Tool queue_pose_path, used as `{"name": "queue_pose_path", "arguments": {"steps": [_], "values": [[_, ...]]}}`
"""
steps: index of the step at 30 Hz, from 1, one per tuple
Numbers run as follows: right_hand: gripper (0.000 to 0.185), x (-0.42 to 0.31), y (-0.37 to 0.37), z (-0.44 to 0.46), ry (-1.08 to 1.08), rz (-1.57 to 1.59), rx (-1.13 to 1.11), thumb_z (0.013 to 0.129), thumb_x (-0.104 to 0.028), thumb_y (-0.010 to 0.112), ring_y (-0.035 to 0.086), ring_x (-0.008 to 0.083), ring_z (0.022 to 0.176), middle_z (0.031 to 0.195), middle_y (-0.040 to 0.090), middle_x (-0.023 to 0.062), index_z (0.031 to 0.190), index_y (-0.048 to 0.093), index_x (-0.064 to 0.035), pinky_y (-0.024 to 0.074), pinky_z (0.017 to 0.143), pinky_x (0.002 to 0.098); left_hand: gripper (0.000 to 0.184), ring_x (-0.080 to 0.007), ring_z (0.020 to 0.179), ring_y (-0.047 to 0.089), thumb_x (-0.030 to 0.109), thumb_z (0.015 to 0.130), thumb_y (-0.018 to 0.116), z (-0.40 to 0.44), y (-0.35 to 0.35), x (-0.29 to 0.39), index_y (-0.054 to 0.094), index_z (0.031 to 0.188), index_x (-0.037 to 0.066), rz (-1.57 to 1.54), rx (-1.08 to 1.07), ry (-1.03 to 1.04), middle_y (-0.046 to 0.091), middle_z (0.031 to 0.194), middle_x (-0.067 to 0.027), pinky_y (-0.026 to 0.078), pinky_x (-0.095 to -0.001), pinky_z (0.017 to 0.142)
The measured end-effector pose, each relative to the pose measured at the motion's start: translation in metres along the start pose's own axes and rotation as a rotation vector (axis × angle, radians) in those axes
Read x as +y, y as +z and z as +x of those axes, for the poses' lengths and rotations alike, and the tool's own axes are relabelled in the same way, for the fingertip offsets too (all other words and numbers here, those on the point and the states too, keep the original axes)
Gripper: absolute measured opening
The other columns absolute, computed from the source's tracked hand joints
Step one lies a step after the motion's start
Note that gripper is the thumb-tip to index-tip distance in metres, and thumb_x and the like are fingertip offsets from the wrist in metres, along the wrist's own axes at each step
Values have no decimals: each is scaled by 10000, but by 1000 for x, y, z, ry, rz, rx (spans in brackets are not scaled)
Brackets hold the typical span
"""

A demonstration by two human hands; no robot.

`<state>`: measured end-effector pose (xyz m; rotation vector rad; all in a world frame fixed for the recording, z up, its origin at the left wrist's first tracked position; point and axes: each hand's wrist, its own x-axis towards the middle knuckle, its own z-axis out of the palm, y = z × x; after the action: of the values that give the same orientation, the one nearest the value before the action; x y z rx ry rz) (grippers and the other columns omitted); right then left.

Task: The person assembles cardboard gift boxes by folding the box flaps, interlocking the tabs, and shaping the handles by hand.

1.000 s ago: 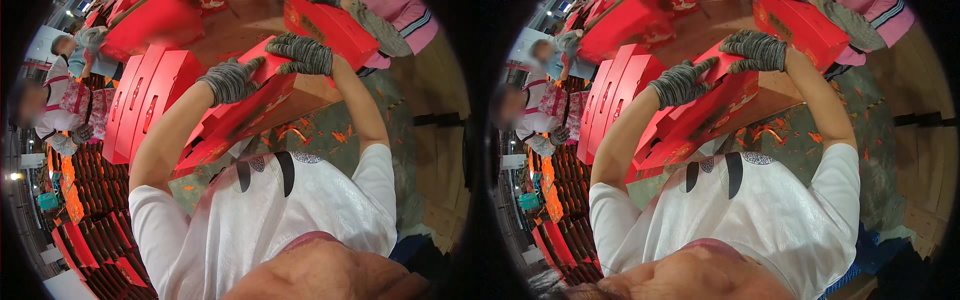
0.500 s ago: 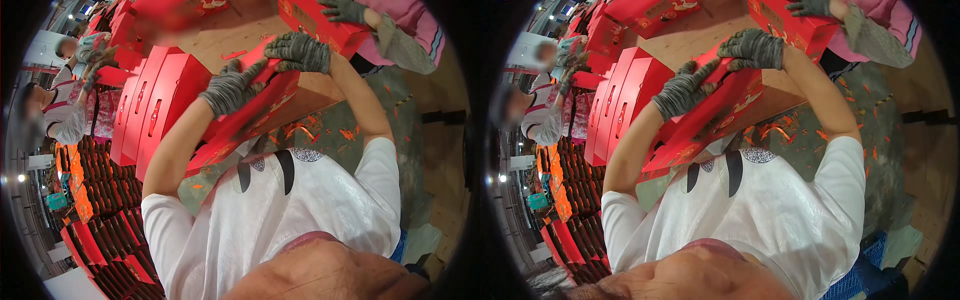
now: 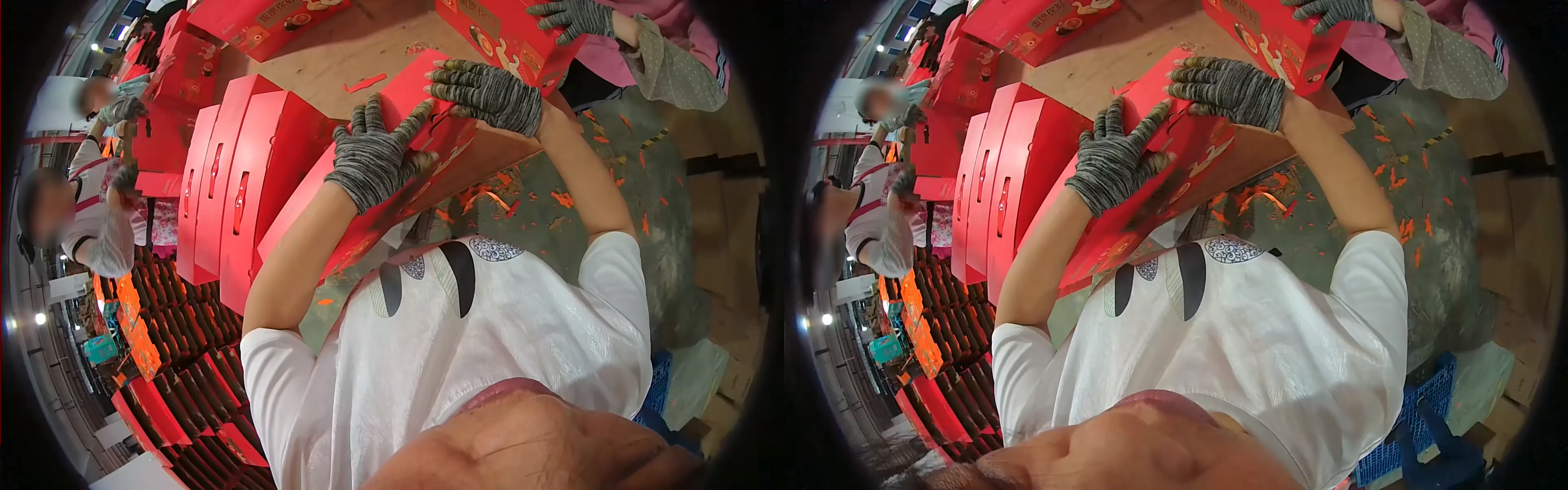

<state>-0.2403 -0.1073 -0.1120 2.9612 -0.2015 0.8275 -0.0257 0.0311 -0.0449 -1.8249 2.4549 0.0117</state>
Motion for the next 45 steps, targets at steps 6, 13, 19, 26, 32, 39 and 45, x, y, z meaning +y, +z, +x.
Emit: {"name": "queue_pose_path", "arguments": {"steps": [6, 13, 19, 26, 32, 39, 45], "values": [[450, -9, -5, -1, 30, 72, 18, 865, -205, 555, 431, 254, 1258, 1326, 485, 104, 1284, 482, -60, 325, 1082, 393, 635, -469, 1282, 289, 472, 861, 515, 1, 5, 5, 248, 1428, 364, 33, -21, -23, 242, 1412, -299, 317, -639, 919], [468, -7, -3, -4, 61, 226, 27, 890, -205, 519, 342, 260, 1325, 1371, 457, 46, 1325, 444, -51, 240, 1121, 392, 614, -467, 1261, 318, 439, 878, 501, 3, 9, -2, 237, 1429, 378, 75, 20, 9, 265, 1417, -272, 313, -635, 935], [521, 0, -3, -4, 107, 332, -45, 844, -122, 555, 352, 257, 1314, 1396, 415, 78, 1349, 429, -93, 253, 1119, 399, 591, -446, 1215, 370, 444, 869, 506, 6, 13, -7, 289, 1415, 374, 80, 71, 29, 298, 1391, -275, 342, -590, 921], [591, -5, 5, -10, 183, 262, -86, 789, -192, 608, 326, 256, 1337, 1403, 421, 44, 1347, 435, -98, 220, 1127, 409, 657, -482, 1260, 313, 534, 857, 487, 6, 11, 2, 208, 1435, 393, 156, -12, 21, 211, 1436, -278, 305, -626, 935], [523, -8, 9, -6, 212, 330, 92, 797, -193, 611, 352, 243, 1324, 1369, 464, 44, 1304, 495, -130, 205, 1124, 420, 758, -486, 1273, 294, 551, 840, 499, 10, 20, 0, 165, 1461, 271, 180, 16, -15, 196, 1449, -265, 285, -646, 933], [183, -83, -18, -38, 469, 739, 241, 801, -235, 653, 628, 197, 838, 967, 653, 56, 945, 654, -123, 374, 933, 344, 820, -446, 1259, 330, 552, 827, 523, 8, 19, 0, 164, 1459, 173, 108, 71, -59, 223, 1448, -236, 312, -628, 920], [342, -106, -2, -19, 932, 1333, 359, 877, -350, 598, 602, 138, 642, 678, 632, 42, 762, 655, -33, 476, 612, 298, 764, -455, 1271, 306, 529, 844, 511, 9, 16, 5, 160, 1461, 245, 158, 52, -43, 228, 1445, -240, 317, -645, 915]]}}
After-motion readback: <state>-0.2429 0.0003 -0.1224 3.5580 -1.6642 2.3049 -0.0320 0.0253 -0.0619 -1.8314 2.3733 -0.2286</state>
